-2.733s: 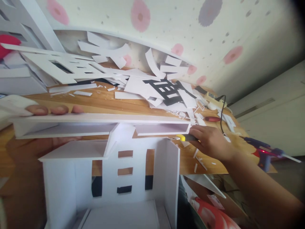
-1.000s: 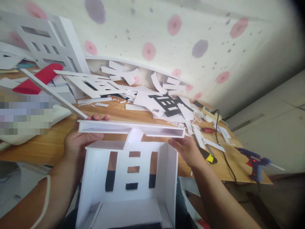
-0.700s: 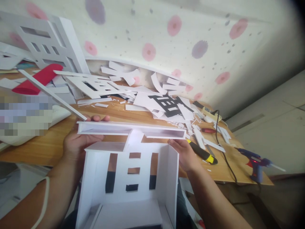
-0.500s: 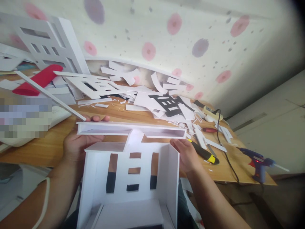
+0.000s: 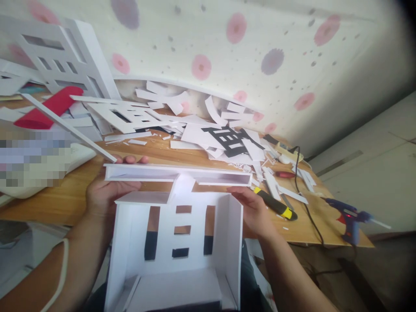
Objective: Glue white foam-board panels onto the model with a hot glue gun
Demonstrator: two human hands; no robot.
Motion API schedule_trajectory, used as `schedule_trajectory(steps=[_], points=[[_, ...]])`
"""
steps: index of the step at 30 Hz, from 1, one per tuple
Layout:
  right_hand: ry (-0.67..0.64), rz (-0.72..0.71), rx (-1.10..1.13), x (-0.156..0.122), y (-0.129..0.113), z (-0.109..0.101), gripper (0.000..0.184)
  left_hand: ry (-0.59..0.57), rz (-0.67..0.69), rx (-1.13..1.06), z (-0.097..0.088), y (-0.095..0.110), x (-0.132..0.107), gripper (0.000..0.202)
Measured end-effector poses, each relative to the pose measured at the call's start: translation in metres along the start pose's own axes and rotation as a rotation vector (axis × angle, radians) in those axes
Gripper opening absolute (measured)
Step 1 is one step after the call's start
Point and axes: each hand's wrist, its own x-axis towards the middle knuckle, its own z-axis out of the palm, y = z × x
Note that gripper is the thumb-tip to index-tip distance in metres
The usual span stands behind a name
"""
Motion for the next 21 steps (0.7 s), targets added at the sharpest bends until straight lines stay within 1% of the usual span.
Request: schedule_trajectory(steps=[2,4,6,8,11,14,16,18,21], points=[[-0.040,0.007,0.019,0.001,-0.002,0.003,0.023,-0.012,-0.004,-0.011,-0.001,0.000,0.000,0.022],[-0.037,0.025,0.034,0.001,-0.001,0.004,0.021,-0.027,0.014,-0.021,0.000,-0.001,-0.001,0.017],[-0.011,0.048,0.046,0.000,0.000,0.004,0.018,-0.022,0.012,-0.034,0.001,-0.001,-0.002,0.014],[0.014,0.075,0.061,0.000,0.002,0.005,0.016,-0.011,-0.001,-0.031,0.002,-0.003,-0.004,0.016],[0.046,0.111,0.098,-0.002,0.004,0.008,0.020,-0.014,0.006,0.013,0.000,-0.005,-0.003,0.021],[0.105,0.139,0.151,-0.006,0.010,0.012,0.025,0.001,0.048,0.092,-0.003,-0.005,0.005,0.021],[0.151,0.151,0.188,-0.010,0.016,0.015,0.030,0.043,0.111,0.182,-0.005,-0.002,0.012,0.019],[0.184,0.155,0.217,-0.014,0.023,0.017,0.037,0.109,0.215,0.285,-0.006,0.006,0.017,0.019],[0.201,0.136,0.226,-0.020,0.028,0.019,0.044,0.170,0.406,0.441,-0.003,0.020,0.014,0.019]])
